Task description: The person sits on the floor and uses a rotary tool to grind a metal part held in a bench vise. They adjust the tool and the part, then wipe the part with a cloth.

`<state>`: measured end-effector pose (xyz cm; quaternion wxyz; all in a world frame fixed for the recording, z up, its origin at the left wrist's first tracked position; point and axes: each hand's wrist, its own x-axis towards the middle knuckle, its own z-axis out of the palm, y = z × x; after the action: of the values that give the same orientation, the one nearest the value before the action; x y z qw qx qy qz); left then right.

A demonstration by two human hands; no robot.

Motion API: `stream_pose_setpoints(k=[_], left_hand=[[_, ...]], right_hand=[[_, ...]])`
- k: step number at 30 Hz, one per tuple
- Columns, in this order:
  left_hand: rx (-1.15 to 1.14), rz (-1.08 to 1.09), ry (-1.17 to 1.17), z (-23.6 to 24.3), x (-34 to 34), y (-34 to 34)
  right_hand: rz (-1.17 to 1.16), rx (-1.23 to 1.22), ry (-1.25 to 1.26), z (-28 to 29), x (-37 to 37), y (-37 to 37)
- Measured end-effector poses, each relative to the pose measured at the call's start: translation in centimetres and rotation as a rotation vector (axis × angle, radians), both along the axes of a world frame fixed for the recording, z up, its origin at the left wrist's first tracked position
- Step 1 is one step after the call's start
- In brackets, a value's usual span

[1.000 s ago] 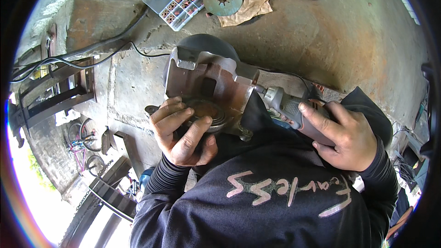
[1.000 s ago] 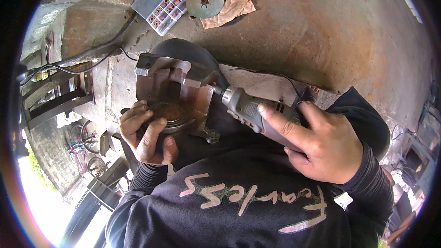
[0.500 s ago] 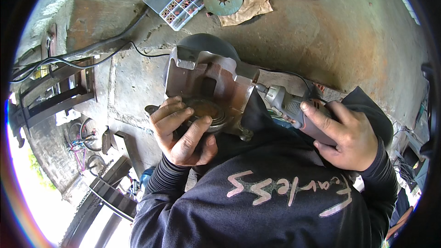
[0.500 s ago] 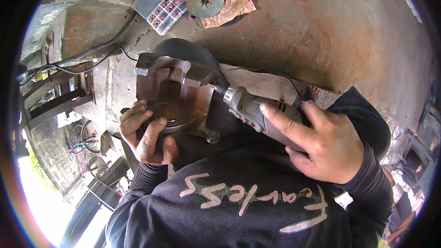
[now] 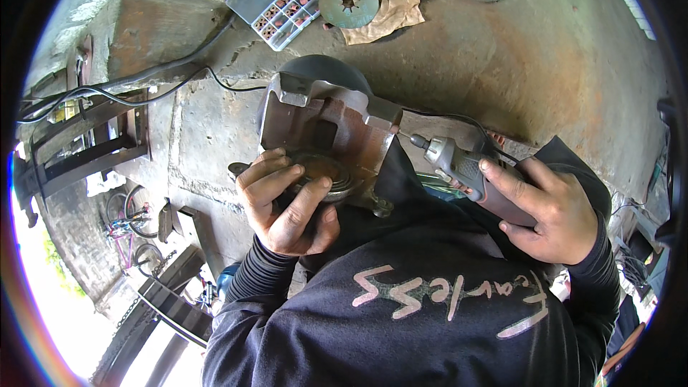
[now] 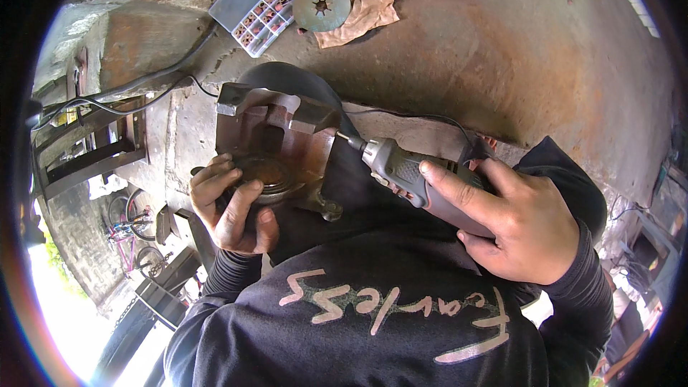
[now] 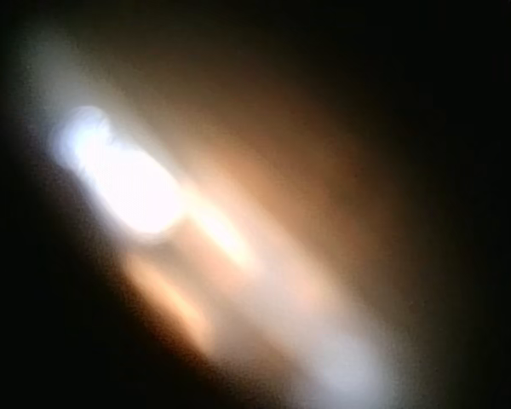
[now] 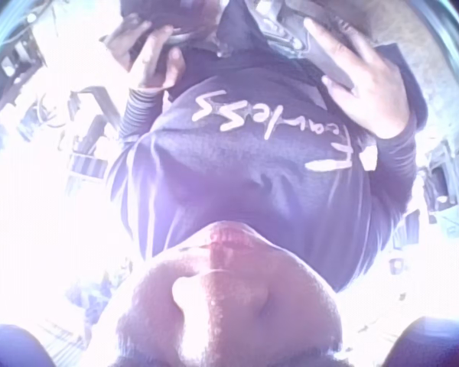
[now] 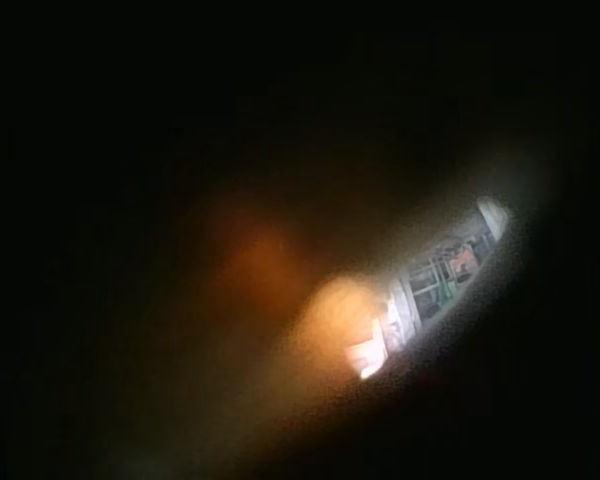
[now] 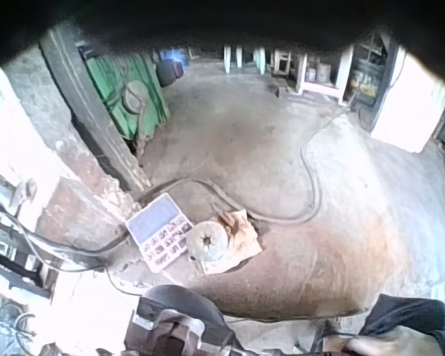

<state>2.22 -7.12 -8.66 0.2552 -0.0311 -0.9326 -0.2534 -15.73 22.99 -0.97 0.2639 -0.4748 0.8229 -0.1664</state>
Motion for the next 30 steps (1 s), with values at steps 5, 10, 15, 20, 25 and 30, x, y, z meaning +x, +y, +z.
stream_pose_setpoints(k=[5,10,15,20,25,30], left_hand=[[-0.003,-0.003,0.014,-0.2,-0.1,0.1],[0.000,-0.004,0.027,-0.2,0.0,0.2],[-0.006,-0.004,0.038,-0.2,-0.1,0.2],[-0.006,-0.007,0.054,-0.2,-0.1,0.1],[0.011,-0.020,0.085,-0.4,-0.4,0.1],[-0.013,-0.007,0.069,-0.1,-0.2,0.0]], right_hand=[[0.015,0.060,-0.003,-0.1,-0.1,-0.2],[-0.014,0.039,-0.041,0.4,-0.1,-0.2],[-0.011,0.036,-0.016,0.0,-0.1,-0.4],[-0.039,-0.007,-0.056,0.1,-0.1,-0.3],[-0.035,0.044,-0.054,0.4,-0.4,-0.5],[-0.044,0.126,-0.132,1.3,-0.1,-0.5]])
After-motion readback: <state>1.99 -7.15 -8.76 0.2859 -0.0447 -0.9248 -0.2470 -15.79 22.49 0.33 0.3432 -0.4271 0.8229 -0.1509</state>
